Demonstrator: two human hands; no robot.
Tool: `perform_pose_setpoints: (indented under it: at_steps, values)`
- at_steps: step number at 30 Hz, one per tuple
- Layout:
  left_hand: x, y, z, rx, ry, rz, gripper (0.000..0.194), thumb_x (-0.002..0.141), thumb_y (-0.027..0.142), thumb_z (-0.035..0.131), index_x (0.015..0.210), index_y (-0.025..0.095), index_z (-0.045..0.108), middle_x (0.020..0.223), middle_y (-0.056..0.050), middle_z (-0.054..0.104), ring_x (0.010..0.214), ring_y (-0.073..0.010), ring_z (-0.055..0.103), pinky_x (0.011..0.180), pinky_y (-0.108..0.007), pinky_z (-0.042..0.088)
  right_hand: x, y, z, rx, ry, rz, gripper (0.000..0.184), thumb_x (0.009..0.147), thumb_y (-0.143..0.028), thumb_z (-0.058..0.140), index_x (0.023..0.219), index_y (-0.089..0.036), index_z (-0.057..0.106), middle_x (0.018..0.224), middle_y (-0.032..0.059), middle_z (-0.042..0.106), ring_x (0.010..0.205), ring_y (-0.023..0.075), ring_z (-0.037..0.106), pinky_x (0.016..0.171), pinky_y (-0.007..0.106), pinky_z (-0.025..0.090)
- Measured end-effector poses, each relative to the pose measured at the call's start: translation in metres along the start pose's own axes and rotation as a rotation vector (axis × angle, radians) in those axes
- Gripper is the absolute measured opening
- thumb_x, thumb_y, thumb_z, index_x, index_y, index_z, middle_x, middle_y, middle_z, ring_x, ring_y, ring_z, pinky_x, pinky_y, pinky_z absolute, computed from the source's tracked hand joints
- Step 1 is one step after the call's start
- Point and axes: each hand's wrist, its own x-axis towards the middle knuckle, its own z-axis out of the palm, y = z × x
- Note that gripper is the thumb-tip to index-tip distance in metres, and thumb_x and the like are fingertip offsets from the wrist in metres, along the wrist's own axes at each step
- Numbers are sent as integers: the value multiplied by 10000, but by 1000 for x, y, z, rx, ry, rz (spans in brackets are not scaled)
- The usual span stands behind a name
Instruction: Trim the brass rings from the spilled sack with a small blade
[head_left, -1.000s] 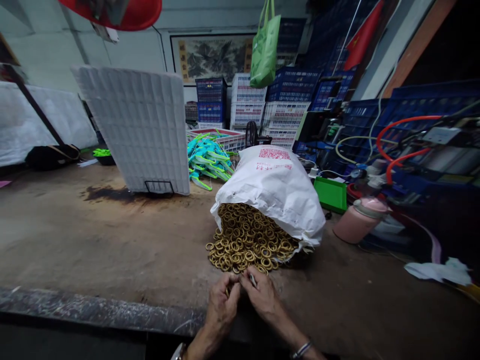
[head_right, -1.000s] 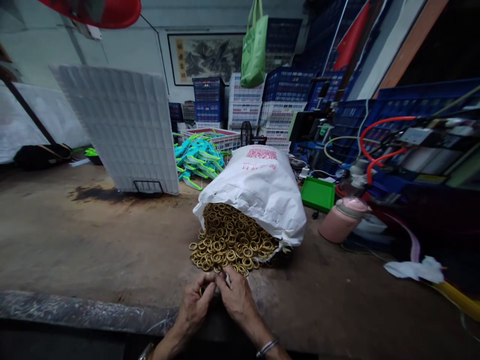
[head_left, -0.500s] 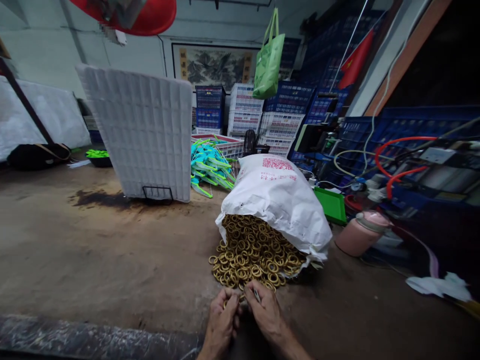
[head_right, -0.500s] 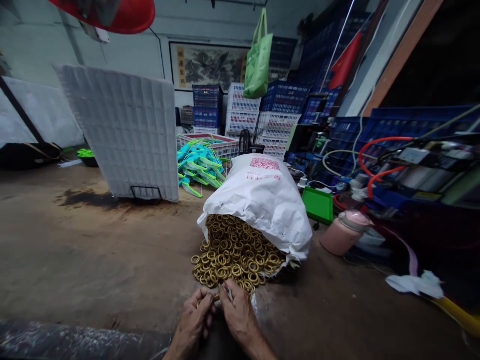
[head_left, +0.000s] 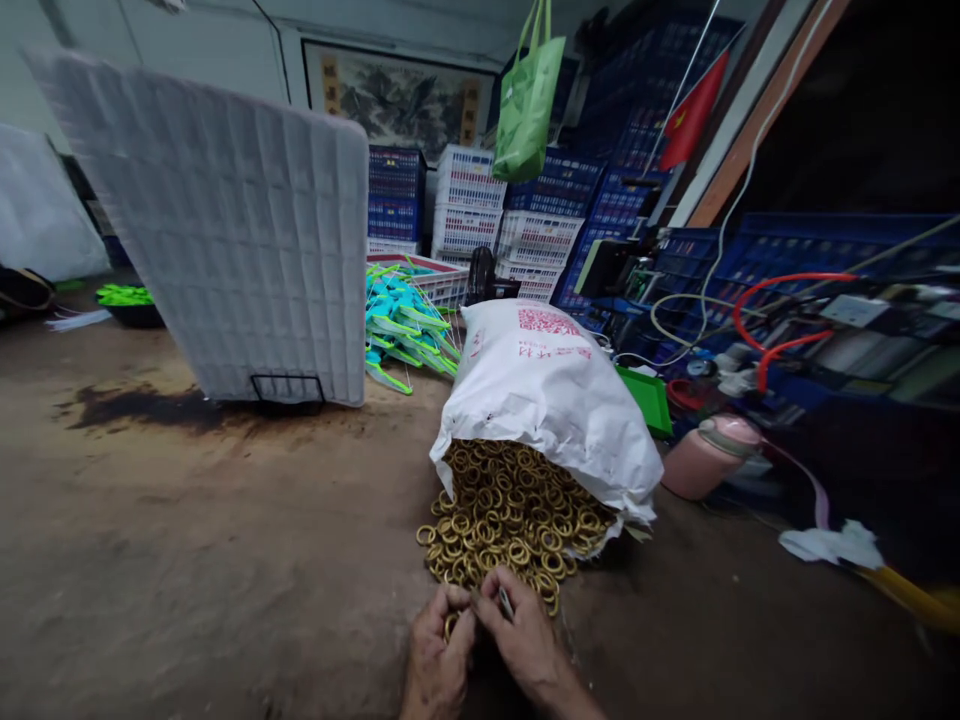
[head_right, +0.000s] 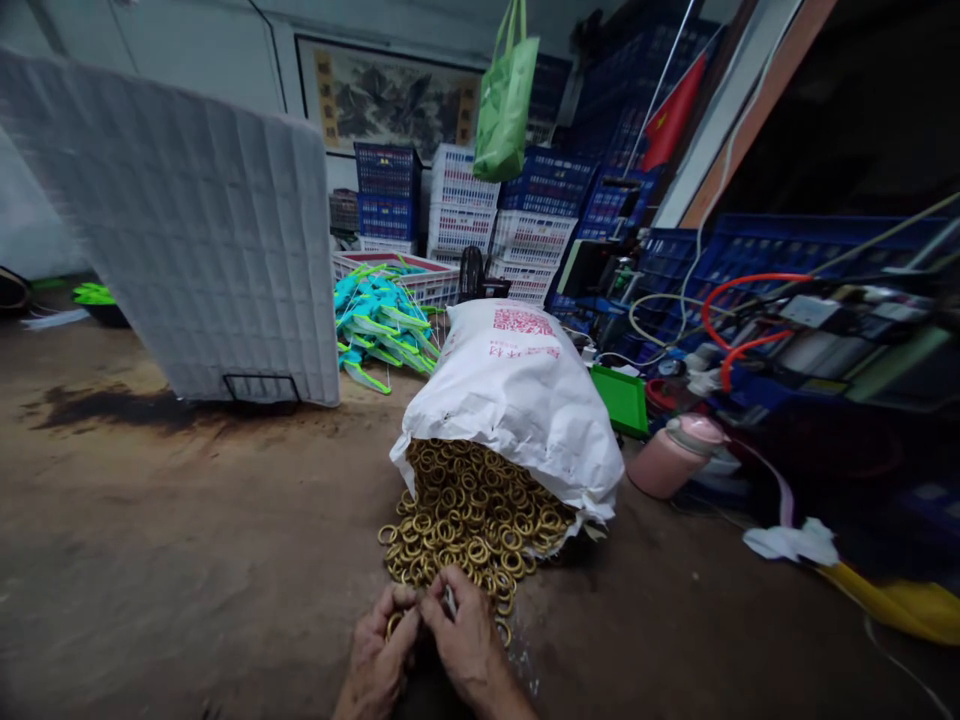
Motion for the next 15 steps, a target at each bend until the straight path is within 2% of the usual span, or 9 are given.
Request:
perform_pose_setpoints:
  at_steps: [4,9,15]
  values:
    - [-6,16,0,18,-35,-29,246,671,400,610,648,177,508,496,68,420,411,-54,334,413,-174,276,-2,-4,-2,5,18,21,224,705,-381,495,589,-195,453,533,-53,434,527,100,398,519,206,332]
    - [-11,24,5,37,-90,-169,230,684,394,573,753,181,522,502,67,468,363,-49,336,363,-166,249,-9,-2,-12,62,-12,78,272,749,-432,458,610,-199,437,509,-59,388,500,96,352,496,211,310]
    - [-18,27,19,53,-103,-161,224,678,367,581,778,171,541,506,65,485,365,-43,362,363,-158,263,-18,2,-27,158,3,66,291,743,-438,474,590,-201,403,515,-62,359,495,88,324,476,205,301]
